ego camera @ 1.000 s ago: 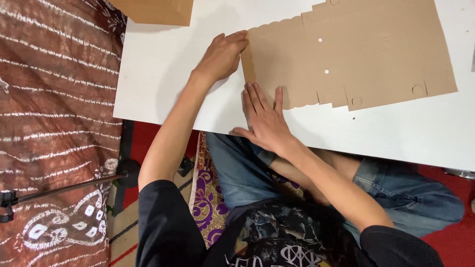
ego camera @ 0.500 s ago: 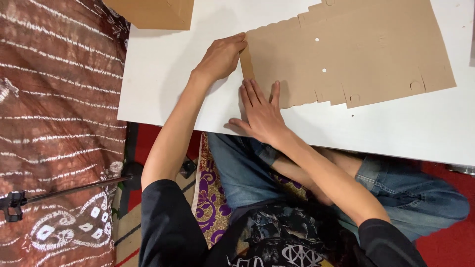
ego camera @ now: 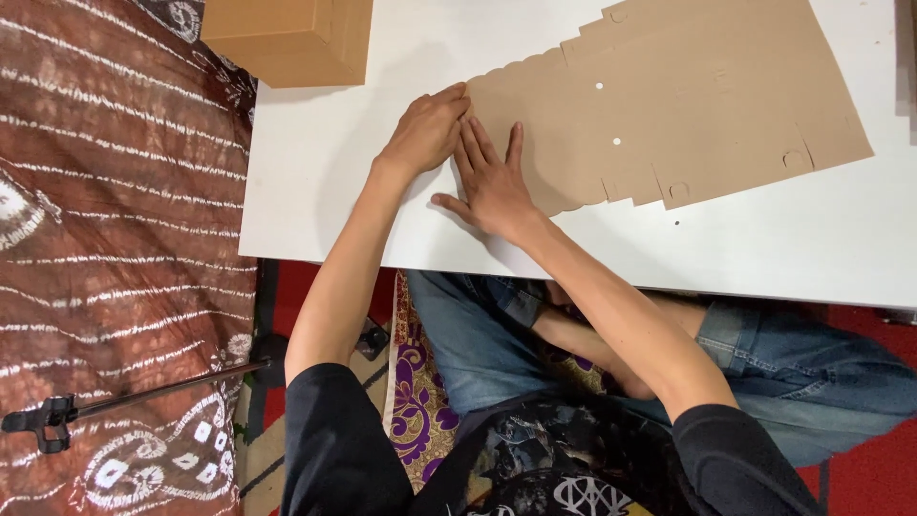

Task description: Folding flat cardboard sheets into boxes

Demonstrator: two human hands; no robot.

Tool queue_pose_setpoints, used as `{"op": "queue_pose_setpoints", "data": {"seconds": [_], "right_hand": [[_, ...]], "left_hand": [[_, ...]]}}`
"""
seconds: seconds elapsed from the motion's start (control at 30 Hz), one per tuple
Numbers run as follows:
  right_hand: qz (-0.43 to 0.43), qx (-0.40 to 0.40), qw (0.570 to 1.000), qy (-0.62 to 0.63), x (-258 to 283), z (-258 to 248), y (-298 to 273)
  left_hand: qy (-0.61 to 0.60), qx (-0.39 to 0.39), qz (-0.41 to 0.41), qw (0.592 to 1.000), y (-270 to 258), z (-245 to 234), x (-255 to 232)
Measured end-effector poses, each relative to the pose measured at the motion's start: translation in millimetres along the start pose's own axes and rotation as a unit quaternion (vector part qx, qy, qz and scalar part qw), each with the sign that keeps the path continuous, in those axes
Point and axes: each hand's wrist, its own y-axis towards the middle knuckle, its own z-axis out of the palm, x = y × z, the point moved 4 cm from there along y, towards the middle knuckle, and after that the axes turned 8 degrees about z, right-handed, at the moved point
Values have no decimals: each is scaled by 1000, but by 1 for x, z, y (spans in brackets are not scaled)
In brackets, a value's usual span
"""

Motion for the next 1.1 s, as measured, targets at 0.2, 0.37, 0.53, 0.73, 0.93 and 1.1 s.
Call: {"op": "queue_pose_setpoints", "data": {"seconds": [0.2,0.37,0.53,0.73,0.93,1.1], "right_hand": [[-16,8,1000,5,9,-20,-54],[-63,-30,998,-6,10,-30,-95],[-101,-24,994,-28,-2,-36,-116],[-86,20,994,58,-1,-42,-116],[-87,20,995,41,-1,-36,-115],[-89,19,995,47,0,-36,-117]], "left_hand": [[28,-27,46,998,-8,12,7],[10,29,-2,1000,-18,10,1],[48,76,6,996,-40,3,-39],[56,138,44,988,-79,25,-70],[39,108,130,985,-79,16,-62],[55,113,70,990,-56,14,-36]]}}
